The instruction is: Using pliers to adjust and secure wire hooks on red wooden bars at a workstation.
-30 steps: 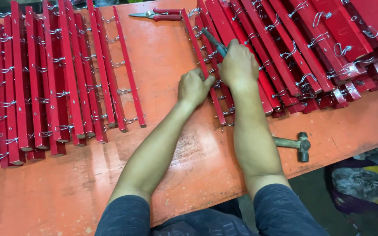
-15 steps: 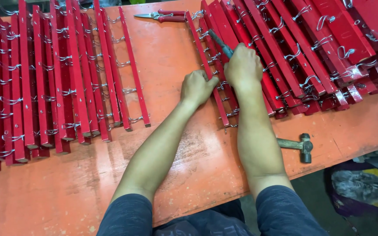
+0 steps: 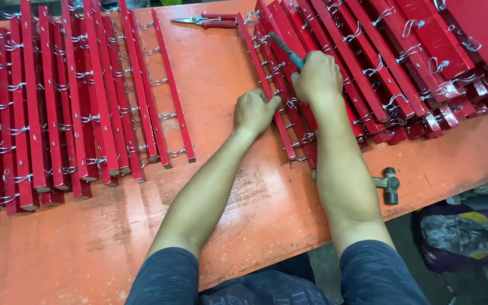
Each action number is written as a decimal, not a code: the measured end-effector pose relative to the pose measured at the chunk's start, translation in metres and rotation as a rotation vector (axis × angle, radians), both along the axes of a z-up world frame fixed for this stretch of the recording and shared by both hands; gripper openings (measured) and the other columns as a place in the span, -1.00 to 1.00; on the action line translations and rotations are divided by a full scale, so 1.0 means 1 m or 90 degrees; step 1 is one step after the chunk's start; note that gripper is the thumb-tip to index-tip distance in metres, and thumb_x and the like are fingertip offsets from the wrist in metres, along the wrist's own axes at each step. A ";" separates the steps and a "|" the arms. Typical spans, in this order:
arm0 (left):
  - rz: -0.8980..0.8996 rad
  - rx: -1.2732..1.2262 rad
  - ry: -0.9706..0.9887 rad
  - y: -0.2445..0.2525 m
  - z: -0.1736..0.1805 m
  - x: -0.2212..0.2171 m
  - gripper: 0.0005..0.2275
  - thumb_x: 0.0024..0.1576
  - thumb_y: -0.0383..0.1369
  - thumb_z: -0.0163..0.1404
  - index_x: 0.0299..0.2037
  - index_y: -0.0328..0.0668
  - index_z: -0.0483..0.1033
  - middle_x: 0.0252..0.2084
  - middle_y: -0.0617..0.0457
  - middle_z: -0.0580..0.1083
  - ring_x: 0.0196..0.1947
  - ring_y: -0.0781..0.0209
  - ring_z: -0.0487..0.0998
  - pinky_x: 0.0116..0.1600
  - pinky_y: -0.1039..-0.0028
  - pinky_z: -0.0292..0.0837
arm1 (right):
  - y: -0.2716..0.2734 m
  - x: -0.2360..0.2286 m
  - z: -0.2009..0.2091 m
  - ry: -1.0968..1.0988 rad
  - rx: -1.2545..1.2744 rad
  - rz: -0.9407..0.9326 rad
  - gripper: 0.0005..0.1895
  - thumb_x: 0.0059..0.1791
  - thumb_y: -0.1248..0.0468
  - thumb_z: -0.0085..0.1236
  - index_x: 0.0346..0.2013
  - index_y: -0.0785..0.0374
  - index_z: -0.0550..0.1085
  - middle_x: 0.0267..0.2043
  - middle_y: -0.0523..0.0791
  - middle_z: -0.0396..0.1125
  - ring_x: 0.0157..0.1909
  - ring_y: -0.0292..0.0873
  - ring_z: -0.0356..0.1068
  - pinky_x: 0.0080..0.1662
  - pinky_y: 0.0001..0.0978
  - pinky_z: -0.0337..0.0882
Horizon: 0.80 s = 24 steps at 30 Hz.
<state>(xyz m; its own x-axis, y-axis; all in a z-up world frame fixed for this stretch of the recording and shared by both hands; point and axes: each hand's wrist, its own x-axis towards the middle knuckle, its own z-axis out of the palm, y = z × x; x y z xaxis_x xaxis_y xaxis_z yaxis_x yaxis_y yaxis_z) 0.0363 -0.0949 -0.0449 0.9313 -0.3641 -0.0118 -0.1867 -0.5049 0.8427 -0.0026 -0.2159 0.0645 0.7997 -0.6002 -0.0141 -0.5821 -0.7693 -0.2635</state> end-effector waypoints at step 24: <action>-0.084 0.003 0.061 0.024 0.007 0.027 -0.64 0.12 -0.01 0.01 -0.62 0.01 0.49 -0.65 0.12 0.54 -0.55 0.21 0.57 -0.21 0.35 0.42 | 0.025 -0.029 0.040 -0.080 0.186 0.058 -0.77 0.02 0.12 0.27 -0.26 0.20 0.46 -0.44 -0.12 0.29 -0.52 -0.19 0.25 -0.46 -0.20 0.33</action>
<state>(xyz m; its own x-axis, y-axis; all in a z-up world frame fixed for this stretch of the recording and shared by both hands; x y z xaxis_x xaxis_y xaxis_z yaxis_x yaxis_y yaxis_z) 0.0635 -0.0710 -0.0377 0.8697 -0.4832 -0.1003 -0.1710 -0.4857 0.8573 -0.0319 -0.1908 0.1040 0.8564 -0.5111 -0.0733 -0.4634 -0.6981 -0.5458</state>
